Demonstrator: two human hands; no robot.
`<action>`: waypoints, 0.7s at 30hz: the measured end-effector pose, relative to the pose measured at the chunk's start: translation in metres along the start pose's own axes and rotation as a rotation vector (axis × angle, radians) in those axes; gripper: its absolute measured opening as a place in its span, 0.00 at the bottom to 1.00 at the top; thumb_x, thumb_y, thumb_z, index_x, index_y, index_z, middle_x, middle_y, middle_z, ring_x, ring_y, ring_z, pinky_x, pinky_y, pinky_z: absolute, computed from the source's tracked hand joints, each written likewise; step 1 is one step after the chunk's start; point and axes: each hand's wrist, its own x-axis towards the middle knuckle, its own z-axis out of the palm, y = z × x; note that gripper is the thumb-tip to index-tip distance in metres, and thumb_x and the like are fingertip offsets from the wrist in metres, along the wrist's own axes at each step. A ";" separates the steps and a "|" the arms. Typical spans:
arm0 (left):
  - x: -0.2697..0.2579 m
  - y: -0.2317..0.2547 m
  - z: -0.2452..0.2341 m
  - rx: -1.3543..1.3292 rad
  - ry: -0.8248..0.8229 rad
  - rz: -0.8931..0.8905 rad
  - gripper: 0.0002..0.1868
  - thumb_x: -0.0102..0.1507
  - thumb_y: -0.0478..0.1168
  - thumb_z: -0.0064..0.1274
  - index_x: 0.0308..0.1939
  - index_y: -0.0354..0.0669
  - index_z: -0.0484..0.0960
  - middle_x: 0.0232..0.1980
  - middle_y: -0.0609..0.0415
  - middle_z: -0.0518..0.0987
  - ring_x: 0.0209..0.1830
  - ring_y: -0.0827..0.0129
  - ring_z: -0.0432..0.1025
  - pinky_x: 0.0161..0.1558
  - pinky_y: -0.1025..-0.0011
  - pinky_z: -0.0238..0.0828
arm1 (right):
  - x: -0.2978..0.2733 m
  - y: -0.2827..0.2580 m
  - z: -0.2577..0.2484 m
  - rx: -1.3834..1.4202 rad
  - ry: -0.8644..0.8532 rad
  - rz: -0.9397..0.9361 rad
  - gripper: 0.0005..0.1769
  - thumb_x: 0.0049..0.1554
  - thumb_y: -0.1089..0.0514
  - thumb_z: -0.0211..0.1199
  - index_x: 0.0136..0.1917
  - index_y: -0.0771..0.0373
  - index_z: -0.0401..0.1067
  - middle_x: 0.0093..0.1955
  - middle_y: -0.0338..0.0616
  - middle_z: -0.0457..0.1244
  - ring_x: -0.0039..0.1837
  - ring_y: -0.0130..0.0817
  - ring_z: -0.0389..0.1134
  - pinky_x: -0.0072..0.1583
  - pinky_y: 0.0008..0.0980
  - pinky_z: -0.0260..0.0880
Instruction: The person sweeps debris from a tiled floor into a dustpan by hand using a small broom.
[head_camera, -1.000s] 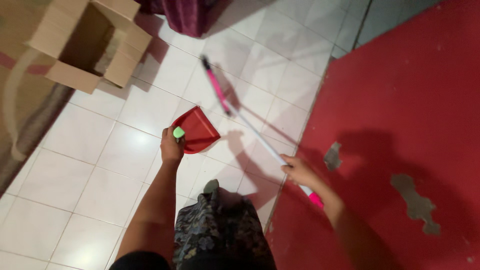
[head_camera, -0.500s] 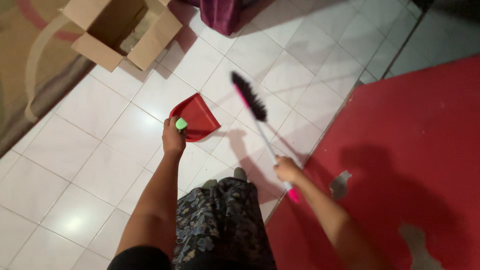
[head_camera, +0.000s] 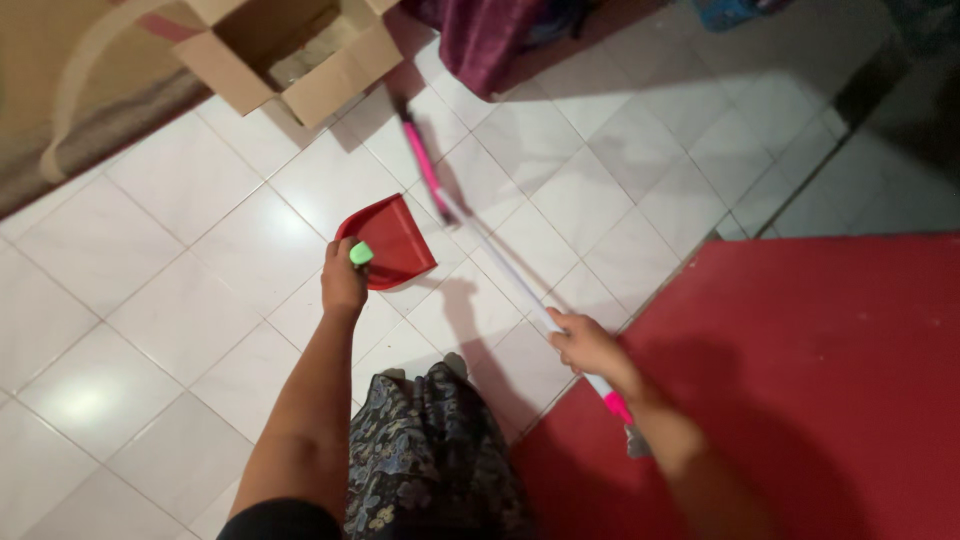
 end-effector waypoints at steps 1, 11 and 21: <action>-0.001 -0.001 -0.001 0.000 0.005 -0.010 0.23 0.59 0.26 0.55 0.57 0.48 0.74 0.62 0.49 0.72 0.55 0.48 0.73 0.52 0.58 0.73 | 0.009 -0.005 -0.001 -0.062 0.023 0.025 0.34 0.59 0.60 0.56 0.78 0.59 0.57 0.28 0.42 0.57 0.27 0.28 0.57 0.30 0.32 0.61; -0.004 -0.004 0.001 -0.054 0.091 -0.064 0.22 0.58 0.26 0.55 0.54 0.49 0.75 0.58 0.48 0.74 0.53 0.48 0.73 0.52 0.56 0.72 | 0.063 -0.020 0.022 0.020 -0.209 0.005 0.36 0.59 0.64 0.55 0.79 0.65 0.54 0.34 0.40 0.59 0.30 0.25 0.58 0.31 0.29 0.60; -0.012 -0.030 -0.061 -0.029 0.287 -0.185 0.22 0.59 0.27 0.55 0.56 0.48 0.76 0.58 0.48 0.74 0.54 0.48 0.72 0.52 0.57 0.72 | 0.047 -0.090 -0.059 0.128 -0.301 -0.005 0.27 0.58 0.66 0.55 0.71 0.66 0.68 0.36 0.37 0.58 0.30 0.21 0.52 0.30 0.25 0.51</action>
